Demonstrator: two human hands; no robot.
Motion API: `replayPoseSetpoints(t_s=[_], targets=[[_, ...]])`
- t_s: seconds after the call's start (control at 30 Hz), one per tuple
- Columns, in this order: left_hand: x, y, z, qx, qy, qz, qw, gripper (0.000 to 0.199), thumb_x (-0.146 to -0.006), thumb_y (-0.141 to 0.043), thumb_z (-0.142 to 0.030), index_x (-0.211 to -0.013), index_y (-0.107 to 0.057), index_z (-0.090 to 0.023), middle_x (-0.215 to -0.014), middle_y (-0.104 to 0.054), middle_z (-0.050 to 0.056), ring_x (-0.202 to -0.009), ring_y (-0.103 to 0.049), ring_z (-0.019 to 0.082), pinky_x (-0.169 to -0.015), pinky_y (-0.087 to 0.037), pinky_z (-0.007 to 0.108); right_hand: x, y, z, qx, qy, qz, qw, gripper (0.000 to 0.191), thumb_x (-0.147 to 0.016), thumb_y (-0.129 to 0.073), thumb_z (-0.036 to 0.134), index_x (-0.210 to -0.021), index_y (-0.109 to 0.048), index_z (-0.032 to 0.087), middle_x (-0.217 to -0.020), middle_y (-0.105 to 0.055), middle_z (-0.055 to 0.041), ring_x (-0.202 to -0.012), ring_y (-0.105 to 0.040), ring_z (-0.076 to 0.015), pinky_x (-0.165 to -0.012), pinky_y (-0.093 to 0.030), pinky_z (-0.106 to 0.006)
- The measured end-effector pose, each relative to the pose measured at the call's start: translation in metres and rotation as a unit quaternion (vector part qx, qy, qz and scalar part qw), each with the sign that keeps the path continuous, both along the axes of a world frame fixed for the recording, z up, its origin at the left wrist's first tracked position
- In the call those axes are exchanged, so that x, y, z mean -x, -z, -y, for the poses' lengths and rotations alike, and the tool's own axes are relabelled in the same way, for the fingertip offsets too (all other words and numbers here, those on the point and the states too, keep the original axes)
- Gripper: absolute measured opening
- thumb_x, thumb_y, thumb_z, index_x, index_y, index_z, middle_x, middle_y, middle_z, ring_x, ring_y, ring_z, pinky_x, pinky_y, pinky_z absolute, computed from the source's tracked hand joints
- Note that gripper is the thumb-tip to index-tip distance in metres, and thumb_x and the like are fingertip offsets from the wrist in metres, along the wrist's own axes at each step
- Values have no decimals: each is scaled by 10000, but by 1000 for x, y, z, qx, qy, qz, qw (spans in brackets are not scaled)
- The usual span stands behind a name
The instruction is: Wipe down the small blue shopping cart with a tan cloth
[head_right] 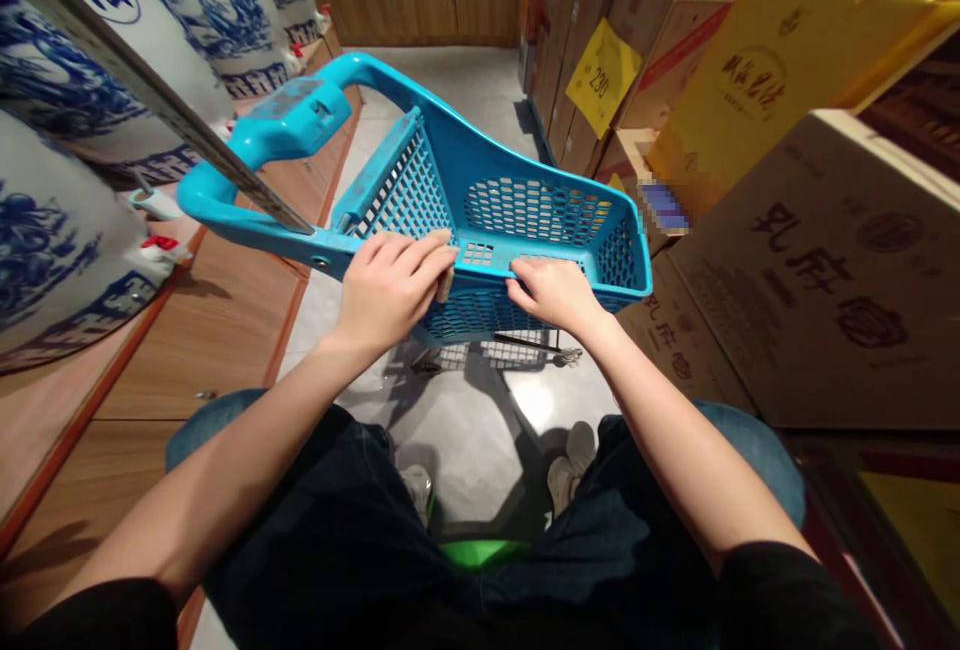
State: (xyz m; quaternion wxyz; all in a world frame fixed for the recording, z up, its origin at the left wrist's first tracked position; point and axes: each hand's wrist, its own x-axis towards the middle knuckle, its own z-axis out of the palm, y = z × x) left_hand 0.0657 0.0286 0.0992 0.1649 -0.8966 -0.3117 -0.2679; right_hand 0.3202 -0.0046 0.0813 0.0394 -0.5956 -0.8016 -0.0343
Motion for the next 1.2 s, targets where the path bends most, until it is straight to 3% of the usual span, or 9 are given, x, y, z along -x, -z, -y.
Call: replayPoseSetpoints(t_s=[0.13,0.23,0.37,0.47,0.67,0.8,0.9,1.1,1.2], targets=[[25,-16,-9,-15,-69,58,996,258,-1021,-521,-259,-1193,-711,-288,-1149,-773,88,-1020,-662,299,-910,-482,521,-3,1,-1,-3,-6,-1,1000,350,-1031,-378,350,-1008,-686,186,-952,-779,-100,-802,-649,-221,-640,-232,-318],[29,-17,-10,-23,-91,78,993,253,-1014,-522,-251,-1169,-719,-274,-1106,-764,103,-1010,-656,307,-890,-483,516,-2,1,-1,-2,-3,-2,1000,340,-1030,-380,346,-1001,-681,188,-959,-780,-98,-801,-652,-220,-640,-228,-319],[9,-3,-1,-14,-25,18,999,243,-1026,-513,-219,-1139,-727,-248,-1229,-762,96,-1072,-654,290,-963,-487,513,-1,0,-1,2,-3,0,1000,341,-1030,-385,344,-1021,-687,185,-968,-781,-98,-785,-650,-218,-641,-220,-324],[5,-1,0,6,22,-9,1000,292,-1033,-505,-205,-1235,-709,-258,-1347,-734,86,-1134,-650,284,-993,-484,502,-2,-1,-2,6,-3,1,1000,350,-1031,-386,350,-1024,-693,184,-964,-781,-102,-788,-652,-221,-643,-222,-323],[16,-9,-2,25,-74,52,996,307,-1018,-508,-244,-1244,-714,-266,-1200,-765,115,-1091,-654,324,-994,-463,559,-1,-1,0,4,-2,1,1000,361,-1036,-377,344,-1016,-694,173,-955,-778,-107,-804,-653,-223,-638,-232,-321],[-3,4,10,27,3,-15,1000,346,-983,-542,-196,-1282,-711,-233,-1391,-703,130,-1239,-622,324,-1087,-446,554,0,0,0,-3,4,1,1000,339,-1021,-407,330,-1029,-706,170,-963,-784,-106,-790,-656,-224,-637,-253,-321],[-6,6,11,32,44,-39,998,413,-988,-516,-165,-1362,-674,-238,-1480,-660,108,-1298,-609,296,-1128,-440,523,-1,3,-1,-15,-5,-7,1000,343,-1022,-420,329,-1078,-719,172,-961,-790,-103,-808,-677,-236,-639,-299,-320],[17,-10,-2,40,-58,57,996,368,-1023,-493,-222,-1330,-694,-241,-1273,-760,120,-1130,-672,303,-1102,-433,583,-2,11,0,-71,-37,-49,996,390,-1025,-440,290,-1300,-681,153,-1106,-782,-134,-937,-703,-268,-759,-468,-339],[9,-4,2,17,-45,34,998,300,-1028,-507,-220,-1237,-723,-219,-1241,-764,129,-1115,-670,307,-1033,-480,546,2,12,1,-87,-48,-68,993,416,-1005,-466,257,-1353,-656,130,-1092,-763,-158,-959,-702,-294,-811,-530,-384]])
